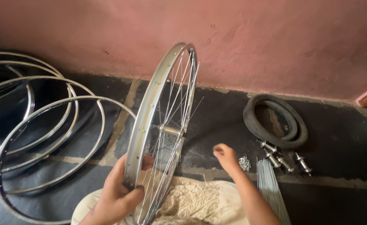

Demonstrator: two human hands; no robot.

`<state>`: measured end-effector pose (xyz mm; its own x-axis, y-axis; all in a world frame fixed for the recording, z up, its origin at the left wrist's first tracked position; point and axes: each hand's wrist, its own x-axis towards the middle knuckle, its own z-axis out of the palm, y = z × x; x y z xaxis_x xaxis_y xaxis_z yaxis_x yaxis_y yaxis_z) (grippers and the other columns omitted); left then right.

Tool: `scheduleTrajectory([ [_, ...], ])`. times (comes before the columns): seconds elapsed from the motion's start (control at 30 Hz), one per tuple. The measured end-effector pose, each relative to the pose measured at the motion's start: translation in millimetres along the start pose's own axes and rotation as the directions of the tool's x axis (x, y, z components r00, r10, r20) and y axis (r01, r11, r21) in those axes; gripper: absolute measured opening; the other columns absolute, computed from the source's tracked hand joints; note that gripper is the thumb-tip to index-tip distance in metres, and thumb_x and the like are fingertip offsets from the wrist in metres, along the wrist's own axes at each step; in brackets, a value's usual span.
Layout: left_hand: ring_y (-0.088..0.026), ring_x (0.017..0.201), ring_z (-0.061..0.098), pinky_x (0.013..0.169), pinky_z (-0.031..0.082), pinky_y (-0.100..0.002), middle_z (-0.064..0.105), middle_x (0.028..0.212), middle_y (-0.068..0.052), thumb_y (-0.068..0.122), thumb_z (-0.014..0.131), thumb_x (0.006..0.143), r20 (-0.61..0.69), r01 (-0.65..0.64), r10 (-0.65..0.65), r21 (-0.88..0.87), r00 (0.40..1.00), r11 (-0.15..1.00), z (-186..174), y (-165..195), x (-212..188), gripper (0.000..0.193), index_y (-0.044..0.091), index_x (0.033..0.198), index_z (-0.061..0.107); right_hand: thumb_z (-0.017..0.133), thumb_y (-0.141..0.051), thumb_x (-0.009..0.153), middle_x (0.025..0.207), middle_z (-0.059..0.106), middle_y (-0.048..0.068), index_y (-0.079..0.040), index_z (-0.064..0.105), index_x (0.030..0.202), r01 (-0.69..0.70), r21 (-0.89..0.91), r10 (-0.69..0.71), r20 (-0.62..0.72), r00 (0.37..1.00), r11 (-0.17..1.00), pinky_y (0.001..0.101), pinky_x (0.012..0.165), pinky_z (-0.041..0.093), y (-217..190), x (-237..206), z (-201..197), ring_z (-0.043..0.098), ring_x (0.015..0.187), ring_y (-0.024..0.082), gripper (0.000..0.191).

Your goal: The person sits on the floor with a bicycle rim propped against their lap and threads spokes through the hub, hooking each spoke end into the rim eyelets and rotating the wheel as they work around it. Spare rims, hubs, and a pile of loose spokes lie on the floor beside them.

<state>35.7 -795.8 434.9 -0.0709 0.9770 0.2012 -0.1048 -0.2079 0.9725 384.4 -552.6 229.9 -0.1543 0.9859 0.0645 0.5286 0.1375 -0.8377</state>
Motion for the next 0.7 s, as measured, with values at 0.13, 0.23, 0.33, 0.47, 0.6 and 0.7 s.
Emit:
scheduleTrajectory([
  [0.13,-0.026,0.132,0.059,0.115,0.037,-0.040,0.066,0.129,-0.017,-0.018,0.051,0.063,-0.041,0.091,-0.092,-0.027,0.995,0.995,8,0,20,0.075,-0.006,0.137,0.053,0.078,-0.013,0.080,0.112,0.077,0.013,-0.009,0.072,0.113,-0.148,-0.321,0.134,-0.066,0.989,0.935,0.0375,0.093,0.058,80,22,-42,0.074,0.109,0.027,0.033],
  [0.23,-0.026,0.134,0.055,0.119,0.034,-0.040,0.062,0.130,-0.017,-0.018,0.047,0.061,-0.038,0.192,-0.193,-0.032,0.980,0.981,13,3,31,0.077,-0.004,0.137,0.053,0.081,-0.023,0.082,0.126,0.068,0.015,-0.018,0.063,0.129,-0.352,-0.680,0.366,-0.131,0.922,0.643,0.0438,0.100,0.053,99,23,-59,0.065,0.120,0.035,0.051],
  [0.33,-0.026,0.134,0.054,0.120,0.031,-0.039,0.062,0.133,-0.016,-0.017,0.045,0.057,-0.005,0.248,-0.249,-0.054,0.969,0.967,17,4,42,0.093,0.002,0.148,0.050,0.088,-0.027,0.076,0.126,0.069,0.018,-0.014,0.061,0.131,-0.472,-0.680,0.497,-0.179,0.849,0.560,0.0404,0.102,0.055,105,33,-64,0.066,0.120,0.035,0.063],
  [0.47,-0.028,0.135,0.057,0.118,0.033,-0.042,0.061,0.134,-0.019,-0.016,0.047,0.056,0.006,0.249,-0.250,-0.104,0.968,0.963,17,-3,51,0.090,0.001,0.145,0.046,0.089,-0.021,0.076,0.130,0.065,0.016,-0.014,0.062,0.128,-0.453,-0.717,0.525,-0.141,0.839,0.530,0.0421,0.101,0.054,107,45,-58,0.063,0.123,0.035,0.059],
  [0.6,-0.030,0.133,0.056,0.120,0.033,-0.043,0.063,0.134,-0.021,-0.014,0.051,0.052,-0.009,0.182,-0.184,-0.081,0.983,0.980,4,-11,43,0.089,-0.002,0.141,0.048,0.091,-0.019,0.075,0.128,0.069,0.014,-0.013,0.065,0.124,-0.410,-0.741,0.588,-0.026,0.808,0.531,0.0407,0.103,0.055,109,43,-49,0.066,0.123,0.032,0.056],
  [0.7,-0.030,0.128,0.061,0.119,0.038,-0.044,0.067,0.128,-0.021,-0.013,0.055,0.049,-0.005,0.161,-0.161,0.006,0.987,0.987,-12,-18,41,0.092,-0.002,0.140,0.050,0.088,-0.020,0.078,0.128,0.071,0.014,-0.013,0.066,0.123,-0.364,-0.802,0.608,-0.001,0.794,0.473,0.0408,0.102,0.056,109,40,-43,0.066,0.124,0.032,0.050],
])
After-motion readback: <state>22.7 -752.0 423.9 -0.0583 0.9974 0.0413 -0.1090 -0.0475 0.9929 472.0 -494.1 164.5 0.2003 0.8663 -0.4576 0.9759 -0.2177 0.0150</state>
